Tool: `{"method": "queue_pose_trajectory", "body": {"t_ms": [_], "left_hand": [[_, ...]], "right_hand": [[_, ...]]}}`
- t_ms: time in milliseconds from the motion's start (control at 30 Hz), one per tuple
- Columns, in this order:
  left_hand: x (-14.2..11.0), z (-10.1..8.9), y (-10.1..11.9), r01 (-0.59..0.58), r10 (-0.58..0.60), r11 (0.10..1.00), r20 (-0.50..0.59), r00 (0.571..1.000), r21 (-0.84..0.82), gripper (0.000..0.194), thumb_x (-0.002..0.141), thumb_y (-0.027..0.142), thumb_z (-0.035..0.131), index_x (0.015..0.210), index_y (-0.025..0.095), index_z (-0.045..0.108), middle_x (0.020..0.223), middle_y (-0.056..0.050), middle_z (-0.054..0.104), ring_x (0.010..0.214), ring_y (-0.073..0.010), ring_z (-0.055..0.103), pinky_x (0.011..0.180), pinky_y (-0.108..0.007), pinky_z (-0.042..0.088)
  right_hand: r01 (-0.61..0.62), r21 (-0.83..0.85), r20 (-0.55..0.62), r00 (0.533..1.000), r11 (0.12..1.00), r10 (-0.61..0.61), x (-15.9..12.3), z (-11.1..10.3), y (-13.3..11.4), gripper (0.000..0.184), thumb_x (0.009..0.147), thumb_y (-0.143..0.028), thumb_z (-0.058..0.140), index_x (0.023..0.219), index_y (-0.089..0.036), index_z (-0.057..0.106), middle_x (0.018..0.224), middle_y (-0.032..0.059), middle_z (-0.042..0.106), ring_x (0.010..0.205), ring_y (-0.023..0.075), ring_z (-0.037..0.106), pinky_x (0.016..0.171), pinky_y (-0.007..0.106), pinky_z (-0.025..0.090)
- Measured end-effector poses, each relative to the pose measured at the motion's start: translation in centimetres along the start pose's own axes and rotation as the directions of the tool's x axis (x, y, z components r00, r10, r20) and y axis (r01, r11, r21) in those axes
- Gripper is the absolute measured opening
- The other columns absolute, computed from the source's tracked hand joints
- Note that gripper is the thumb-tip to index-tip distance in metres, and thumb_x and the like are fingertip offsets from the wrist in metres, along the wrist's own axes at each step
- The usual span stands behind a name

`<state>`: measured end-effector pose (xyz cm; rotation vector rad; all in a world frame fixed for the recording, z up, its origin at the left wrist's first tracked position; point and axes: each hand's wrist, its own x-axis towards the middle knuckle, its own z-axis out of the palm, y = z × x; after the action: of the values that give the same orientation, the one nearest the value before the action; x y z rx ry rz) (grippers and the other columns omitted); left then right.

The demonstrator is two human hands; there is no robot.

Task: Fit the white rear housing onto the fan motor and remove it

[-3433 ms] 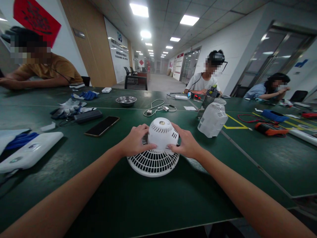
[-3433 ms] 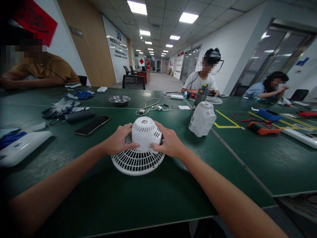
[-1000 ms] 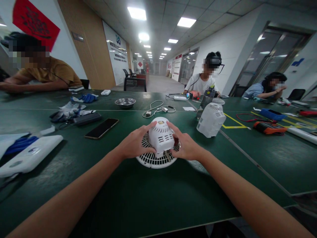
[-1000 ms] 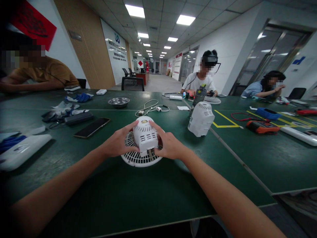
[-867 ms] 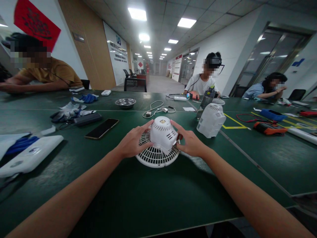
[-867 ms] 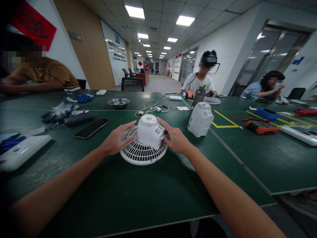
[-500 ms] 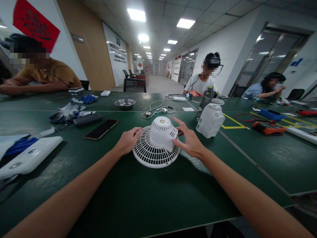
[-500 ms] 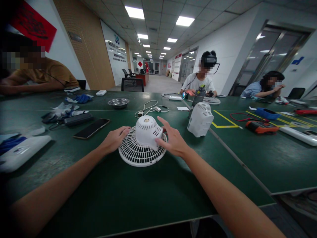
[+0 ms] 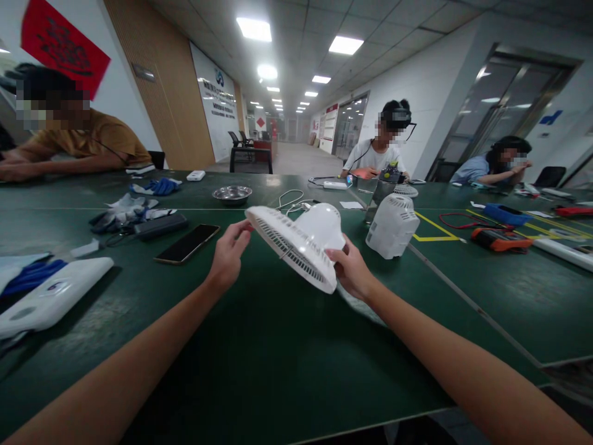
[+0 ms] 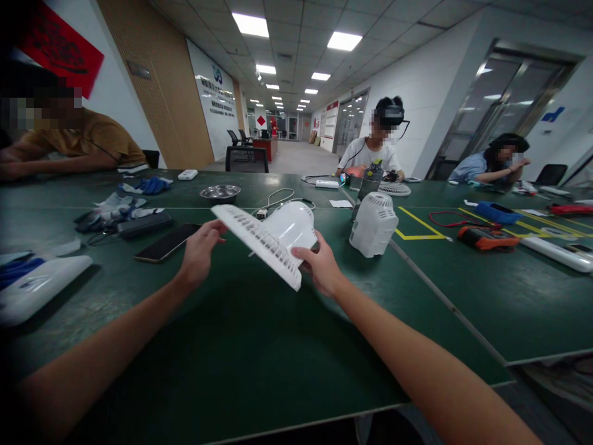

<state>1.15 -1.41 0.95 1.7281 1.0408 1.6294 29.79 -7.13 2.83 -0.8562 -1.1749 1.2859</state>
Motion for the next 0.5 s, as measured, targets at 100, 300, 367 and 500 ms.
{"method": "queue_pose_trajectory", "body": {"t_ms": [100,300,367,500], "left_hand": [[-0.2,0.8,-0.9,0.176,-0.168,0.976,0.074,0.983,-0.128,0.051,0.082,0.051,0.075,0.119,0.015,0.072,0.125,-0.014,0.071,0.117,-0.0325,0.066,0.103,-0.051,0.051],[-1.3,2.1,-0.9,0.535,-0.475,0.747,0.245,0.845,-0.395,0.027,0.079,0.03,0.081,0.099,0.013,0.076,0.1,-0.013,0.079,0.092,-0.0264,0.075,0.091,-0.045,0.061],[-1.4,2.3,-0.4,0.549,-0.507,0.76,0.21,0.836,-0.348,0.024,0.077,0.028,0.082,0.094,0.012,0.075,0.094,-0.011,0.079,0.086,-0.025,0.076,0.086,-0.044,0.063],[-1.3,2.5,0.1,0.513,-0.504,0.823,0.105,0.857,-0.245,0.024,0.075,0.029,0.083,0.088,0.012,0.074,0.089,-0.011,0.079,0.082,-0.0264,0.077,0.08,-0.045,0.065]], "right_hand": [[-0.214,0.159,0.125,0.973,0.964,0.195,-0.1,0.5,1.2,0.038,0.081,-0.044,0.07,0.112,-0.024,0.064,0.101,0.0037,0.075,0.101,0.0255,0.069,0.089,0.043,0.056],[-0.342,0.124,0.249,0.92,0.932,0.304,-0.1,0.8,2.0,0.037,0.089,-0.053,0.056,0.103,-0.021,0.068,0.091,0.0053,0.076,0.097,0.0261,0.071,0.088,0.045,0.057],[-0.282,0.007,0.239,0.932,0.959,0.272,-0.1,0.9,1.9,0.042,0.092,-0.056,0.05,0.105,-0.02,0.068,0.088,0.0072,0.076,0.092,0.0273,0.072,0.084,0.047,0.058],[0.059,-0.365,0.197,0.98,0.929,0.016,0.5,0.5,2.4,0.048,0.099,-0.055,0.037,0.125,-0.022,0.059,0.091,0.007,0.074,0.086,0.0259,0.073,0.079,0.046,0.06]]}}
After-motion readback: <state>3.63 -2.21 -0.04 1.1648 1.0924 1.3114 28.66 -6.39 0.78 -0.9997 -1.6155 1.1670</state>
